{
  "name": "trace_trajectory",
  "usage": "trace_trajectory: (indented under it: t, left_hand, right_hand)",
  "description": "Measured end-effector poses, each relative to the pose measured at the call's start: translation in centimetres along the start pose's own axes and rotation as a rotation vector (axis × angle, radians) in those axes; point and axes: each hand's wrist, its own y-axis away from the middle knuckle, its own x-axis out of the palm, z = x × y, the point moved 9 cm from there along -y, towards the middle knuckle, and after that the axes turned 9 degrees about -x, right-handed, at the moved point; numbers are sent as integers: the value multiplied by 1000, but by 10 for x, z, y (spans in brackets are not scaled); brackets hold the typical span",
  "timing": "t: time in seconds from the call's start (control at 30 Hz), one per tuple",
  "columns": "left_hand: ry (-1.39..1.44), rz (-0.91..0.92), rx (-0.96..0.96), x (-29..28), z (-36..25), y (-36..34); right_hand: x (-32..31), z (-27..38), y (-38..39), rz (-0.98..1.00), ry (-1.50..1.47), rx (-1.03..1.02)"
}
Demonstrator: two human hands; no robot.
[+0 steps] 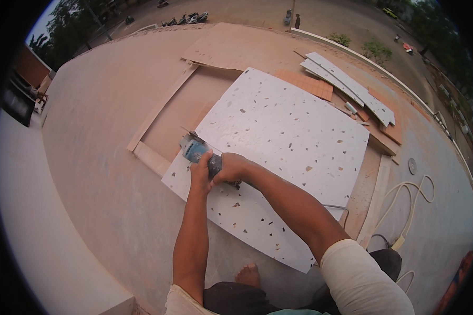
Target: The person uses an angle grinder to cut a large white speckled tile into smaller rectangular pieces. The person sits on the floor and guides the tool along the tile surface, creating multiple cuts. After finishing, the person lifts the cut pieces and hands one to a coworker.
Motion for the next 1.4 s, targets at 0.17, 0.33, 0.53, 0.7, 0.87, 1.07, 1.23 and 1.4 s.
trace_trajectory:
  t: [0.17, 0.33, 0.53, 0.7, 0.87, 1.07, 1.23, 1.4]
  left_hand:
    - [-34, -14, -12, -2, 1, -2]
    - [-20, -4, -12, -3, 2, -7]
    - [-25, -20, -40, -2, 2, -6]
    - [-36, -35, -54, -5, 3, -8]
    - [-53, -48, -61, -4, 4, -6]
    - [-11, -28, -25, 1, 12, 3]
    - [-28, -46, -19, 6, 17, 12]
    - [-73, -37, -7, 2, 20, 13]
  right_hand:
    - [1, -2, -5, 10, 29, 2]
    - [-1, 2, -3, 24, 17, 24]
    - [2, -6, -9, 29, 9, 35]
    - [4, -6, -11, 49, 13, 44]
    - [3, -5, -6, 25, 26, 20]
    - [0, -3, 12, 29, 26, 25]
    - [0, -9, 22, -4, -4, 17]
    - [-1, -4, 26, 16, -8, 10]
